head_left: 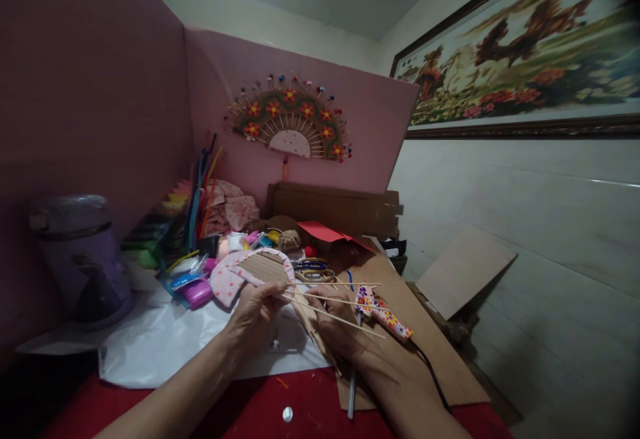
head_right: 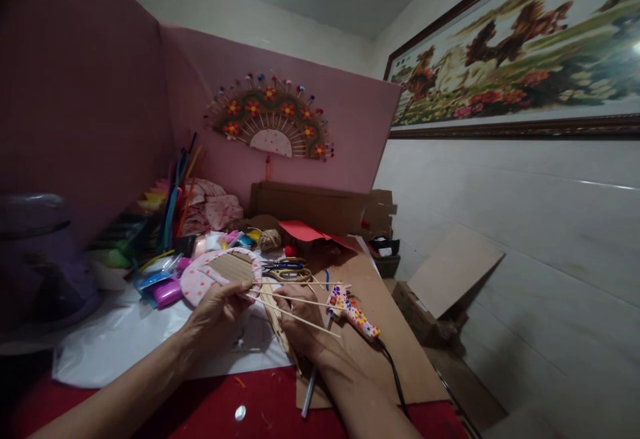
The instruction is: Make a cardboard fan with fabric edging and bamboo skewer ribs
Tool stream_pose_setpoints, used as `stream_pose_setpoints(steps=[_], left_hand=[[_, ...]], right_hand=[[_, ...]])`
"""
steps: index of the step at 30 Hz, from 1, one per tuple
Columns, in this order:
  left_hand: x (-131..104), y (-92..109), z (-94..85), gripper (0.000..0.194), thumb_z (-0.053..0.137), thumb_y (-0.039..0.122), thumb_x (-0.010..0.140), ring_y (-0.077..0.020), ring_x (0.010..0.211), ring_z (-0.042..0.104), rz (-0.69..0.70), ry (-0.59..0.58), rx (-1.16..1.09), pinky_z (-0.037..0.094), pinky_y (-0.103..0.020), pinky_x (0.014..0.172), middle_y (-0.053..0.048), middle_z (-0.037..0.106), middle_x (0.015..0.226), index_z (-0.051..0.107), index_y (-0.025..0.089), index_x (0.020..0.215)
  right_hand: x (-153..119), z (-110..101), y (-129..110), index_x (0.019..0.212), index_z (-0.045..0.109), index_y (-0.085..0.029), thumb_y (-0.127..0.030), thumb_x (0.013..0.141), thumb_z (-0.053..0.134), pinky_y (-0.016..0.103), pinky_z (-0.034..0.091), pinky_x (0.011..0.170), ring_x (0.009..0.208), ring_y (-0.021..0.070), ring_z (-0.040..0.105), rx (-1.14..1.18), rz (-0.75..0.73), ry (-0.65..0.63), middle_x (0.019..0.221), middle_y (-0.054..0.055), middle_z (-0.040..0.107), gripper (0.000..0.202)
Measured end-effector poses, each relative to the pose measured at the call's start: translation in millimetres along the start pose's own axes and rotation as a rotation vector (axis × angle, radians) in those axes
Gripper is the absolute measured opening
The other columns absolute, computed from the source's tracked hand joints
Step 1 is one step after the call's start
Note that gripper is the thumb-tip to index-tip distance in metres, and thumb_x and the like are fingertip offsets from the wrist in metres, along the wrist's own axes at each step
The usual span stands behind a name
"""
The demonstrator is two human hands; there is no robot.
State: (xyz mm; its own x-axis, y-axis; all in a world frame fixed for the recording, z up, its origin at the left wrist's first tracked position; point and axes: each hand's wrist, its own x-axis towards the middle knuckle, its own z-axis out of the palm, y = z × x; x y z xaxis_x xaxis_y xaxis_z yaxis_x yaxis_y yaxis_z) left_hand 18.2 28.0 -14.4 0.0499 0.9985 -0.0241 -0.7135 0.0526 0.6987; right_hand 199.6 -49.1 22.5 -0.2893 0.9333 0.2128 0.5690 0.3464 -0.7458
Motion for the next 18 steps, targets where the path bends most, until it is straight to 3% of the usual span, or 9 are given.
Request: stream_pose_setpoints(steps=[12,18], left_hand=[[2,-1,-2.8,0.018,0.066,0.0,0.058,-0.0112,0.057,0.06,-0.014,-0.004,0.012,0.051,-0.021,0.055,-0.001,0.066,0.063,0.061,0.012,0.07],[1,-2,-3.6,0.021,0.065,0.0,0.059,-0.0105,0.057,0.059,0.012,-0.015,0.009,0.051,-0.021,0.055,0.0,0.065,0.064,0.062,0.012,0.077]], right_hand=[[-8,0,31,0.099,0.07,-0.033,-0.044,0.08,0.051,0.035,0.04,0.1,0.115,0.026,0.054,-0.091,-0.034,0.048,0.109,0.003,0.068,0.029],[-12,-1,29,0.097,0.07,-0.033,-0.043,0.08,0.053,0.035,0.039,0.101,0.118,0.0257,0.052,-0.046,-0.057,0.071,0.114,0.003,0.066,0.027]])
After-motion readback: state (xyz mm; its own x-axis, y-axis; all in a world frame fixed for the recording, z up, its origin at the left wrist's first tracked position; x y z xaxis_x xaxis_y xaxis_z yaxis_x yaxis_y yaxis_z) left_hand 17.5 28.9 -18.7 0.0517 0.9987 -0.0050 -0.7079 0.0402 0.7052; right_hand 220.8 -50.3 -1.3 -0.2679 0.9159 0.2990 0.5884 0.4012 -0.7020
